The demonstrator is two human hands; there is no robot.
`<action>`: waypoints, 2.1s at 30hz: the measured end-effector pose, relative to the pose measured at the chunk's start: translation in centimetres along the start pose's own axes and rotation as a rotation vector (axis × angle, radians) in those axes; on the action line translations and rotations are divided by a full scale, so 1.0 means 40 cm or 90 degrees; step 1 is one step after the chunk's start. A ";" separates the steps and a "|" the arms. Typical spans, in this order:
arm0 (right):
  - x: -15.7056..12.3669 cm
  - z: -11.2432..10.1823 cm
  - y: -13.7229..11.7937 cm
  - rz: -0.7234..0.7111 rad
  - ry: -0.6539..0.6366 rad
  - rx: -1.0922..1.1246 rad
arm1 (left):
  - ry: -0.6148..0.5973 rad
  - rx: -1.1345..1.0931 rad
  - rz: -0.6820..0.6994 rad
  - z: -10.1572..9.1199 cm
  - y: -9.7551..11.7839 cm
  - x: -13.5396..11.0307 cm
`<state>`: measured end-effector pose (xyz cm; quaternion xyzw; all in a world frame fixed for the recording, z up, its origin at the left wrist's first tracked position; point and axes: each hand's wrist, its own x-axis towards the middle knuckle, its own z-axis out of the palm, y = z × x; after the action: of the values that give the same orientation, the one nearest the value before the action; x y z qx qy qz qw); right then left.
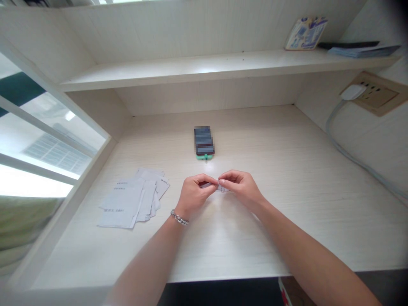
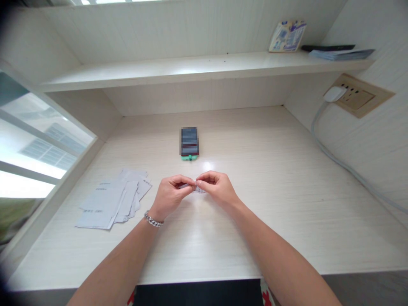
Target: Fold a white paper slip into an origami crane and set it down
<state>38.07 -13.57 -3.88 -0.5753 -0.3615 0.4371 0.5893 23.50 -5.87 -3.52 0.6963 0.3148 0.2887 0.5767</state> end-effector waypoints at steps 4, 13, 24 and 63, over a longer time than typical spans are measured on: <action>0.004 0.000 0.003 -0.002 0.013 -0.037 | -0.002 -0.039 -0.015 0.003 -0.004 0.002; 0.001 -0.007 0.001 -0.020 0.024 -0.069 | -0.014 -0.106 -0.059 0.001 -0.007 0.007; 0.004 -0.005 0.007 -0.025 0.041 -0.059 | -0.023 -0.187 -0.117 0.005 -0.004 0.011; 0.005 -0.011 0.017 -0.034 -0.072 -0.033 | -0.048 -0.182 -0.153 -0.013 0.011 0.012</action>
<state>38.50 -13.58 -4.60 -0.5551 -0.4206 0.4432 0.5644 23.44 -5.25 -2.97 0.5752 0.3297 0.2335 0.7113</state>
